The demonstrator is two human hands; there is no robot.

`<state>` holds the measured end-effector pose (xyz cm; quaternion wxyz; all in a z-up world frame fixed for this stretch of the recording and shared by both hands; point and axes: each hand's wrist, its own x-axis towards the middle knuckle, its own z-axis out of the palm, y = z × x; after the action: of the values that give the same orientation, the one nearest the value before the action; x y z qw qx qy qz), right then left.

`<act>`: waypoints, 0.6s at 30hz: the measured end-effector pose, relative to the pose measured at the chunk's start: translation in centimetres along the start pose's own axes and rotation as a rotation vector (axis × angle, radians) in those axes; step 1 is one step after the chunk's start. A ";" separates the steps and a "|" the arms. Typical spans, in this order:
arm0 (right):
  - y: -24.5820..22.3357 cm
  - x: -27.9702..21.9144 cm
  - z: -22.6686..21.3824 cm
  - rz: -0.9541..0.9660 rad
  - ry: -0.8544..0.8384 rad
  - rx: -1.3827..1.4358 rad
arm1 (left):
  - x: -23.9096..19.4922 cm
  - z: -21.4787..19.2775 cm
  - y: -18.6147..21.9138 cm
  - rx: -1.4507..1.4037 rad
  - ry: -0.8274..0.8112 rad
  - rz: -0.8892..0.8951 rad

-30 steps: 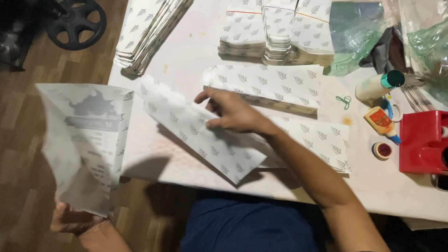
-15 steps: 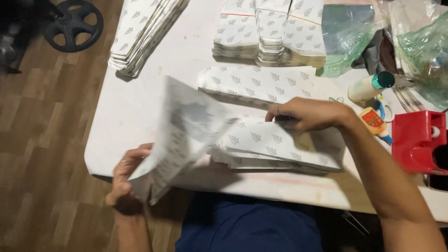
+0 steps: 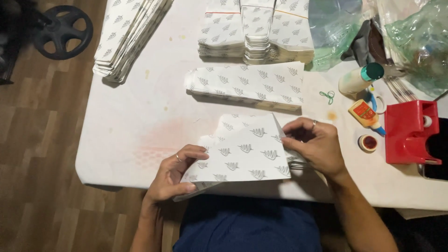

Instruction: Folding pre-printed paper sheets into a specific shape and stacking them on a table.

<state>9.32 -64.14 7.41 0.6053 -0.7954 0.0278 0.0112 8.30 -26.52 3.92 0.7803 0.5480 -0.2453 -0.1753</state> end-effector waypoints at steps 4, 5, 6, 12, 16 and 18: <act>0.7 -2.2 0.1 0.057 0.057 -0.038 | 0.8 0.9 1.2 0.152 -0.038 -0.036; 0.7 -2.7 0.2 0.084 0.078 -0.021 | 0.9 1.0 1.3 0.206 -0.050 -0.035; 0.7 -3.1 0.4 0.110 0.100 -0.003 | 1.0 1.2 1.5 0.259 -0.062 -0.034; 2.4 -3.6 -0.7 0.155 0.023 0.189 | 1.0 1.1 2.5 0.284 -0.098 -0.043; 3.7 -3.6 -2.8 0.124 0.138 0.200 | -1.9 -0.3 5.4 0.493 -0.098 -0.013; 4.9 -3.2 -4.7 0.139 0.284 0.150 | -4.9 -2.9 6.4 0.412 0.038 -0.092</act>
<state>5.79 -69.83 4.11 0.6506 -0.7380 0.1685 -0.0615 5.95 -19.47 8.20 0.6473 0.7097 -0.2360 -0.1468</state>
